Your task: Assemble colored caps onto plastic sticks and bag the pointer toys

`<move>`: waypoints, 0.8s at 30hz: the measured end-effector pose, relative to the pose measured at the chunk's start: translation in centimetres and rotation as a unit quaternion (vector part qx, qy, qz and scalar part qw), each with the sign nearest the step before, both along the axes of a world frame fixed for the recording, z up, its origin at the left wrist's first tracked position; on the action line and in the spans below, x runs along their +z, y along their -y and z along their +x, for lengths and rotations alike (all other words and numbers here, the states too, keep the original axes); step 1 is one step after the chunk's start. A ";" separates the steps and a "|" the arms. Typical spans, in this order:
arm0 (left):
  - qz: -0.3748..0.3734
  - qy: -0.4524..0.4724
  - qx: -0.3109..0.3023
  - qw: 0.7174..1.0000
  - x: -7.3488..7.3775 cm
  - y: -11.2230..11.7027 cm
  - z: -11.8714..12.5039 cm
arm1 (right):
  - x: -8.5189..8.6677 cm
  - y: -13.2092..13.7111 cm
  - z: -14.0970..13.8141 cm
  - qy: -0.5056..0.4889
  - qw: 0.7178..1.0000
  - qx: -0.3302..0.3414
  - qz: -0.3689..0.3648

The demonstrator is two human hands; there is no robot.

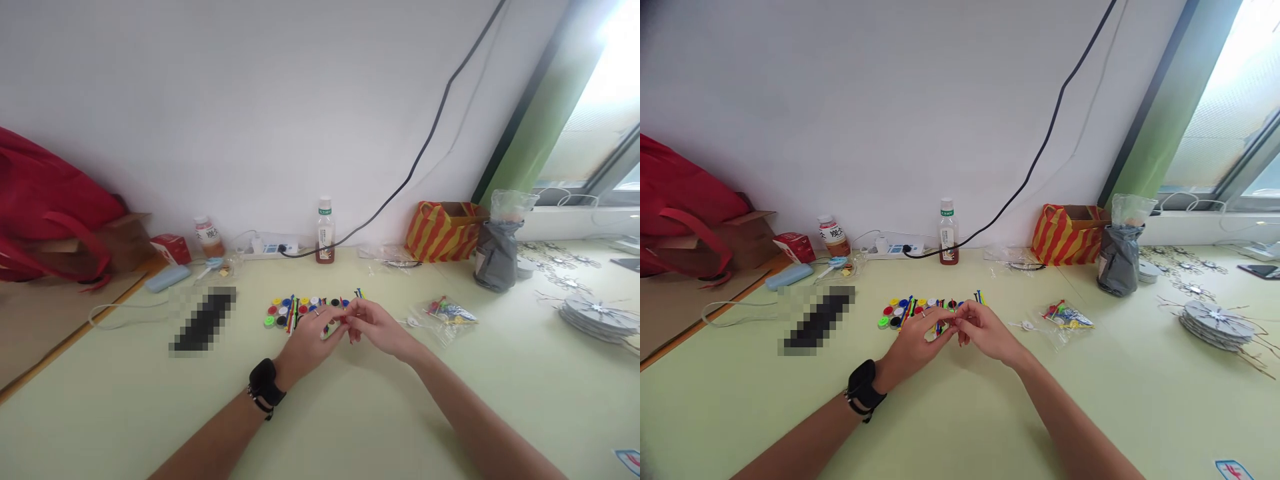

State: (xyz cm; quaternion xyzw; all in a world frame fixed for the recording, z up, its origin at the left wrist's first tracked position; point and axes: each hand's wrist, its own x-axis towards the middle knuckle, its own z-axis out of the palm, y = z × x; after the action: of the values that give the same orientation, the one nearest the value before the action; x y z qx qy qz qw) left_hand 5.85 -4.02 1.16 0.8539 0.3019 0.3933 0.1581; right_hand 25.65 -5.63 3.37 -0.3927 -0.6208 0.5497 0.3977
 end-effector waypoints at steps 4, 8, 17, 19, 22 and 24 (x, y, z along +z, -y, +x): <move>0.023 -0.003 -0.019 1.000 -0.6 -0.1 -0.3 | -0.9 -0.1 0.3 -0.008 1.000 0.000 -0.007; 0.029 -0.025 -0.054 0.998 -0.5 0.2 0.1 | -1.6 -0.4 0.6 0.018 1.000 0.018 0.010; -0.024 -0.067 -0.017 0.997 -0.9 0.4 0.4 | -3.6 -3.4 4.6 0.273 0.918 -0.235 0.166; -0.008 -0.095 -0.015 0.995 -1.0 0.2 0.3 | -3.9 -3.8 5.5 0.341 0.887 -0.255 0.181; 0.031 -0.123 -0.002 0.992 -1.0 -0.1 0.2 | -3.4 -3.8 6.8 0.415 0.858 -0.233 0.192; 0.048 -0.129 0.009 0.990 -0.9 -0.2 0.1 | -2.5 -3.3 8.0 0.446 0.846 -0.226 0.186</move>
State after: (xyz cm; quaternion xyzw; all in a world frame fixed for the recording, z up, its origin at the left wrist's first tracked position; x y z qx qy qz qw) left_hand 5.94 -3.79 0.29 0.9013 0.3083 0.2955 0.0728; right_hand 33.65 -2.29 0.87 -0.6433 -0.7163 0.0844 0.2568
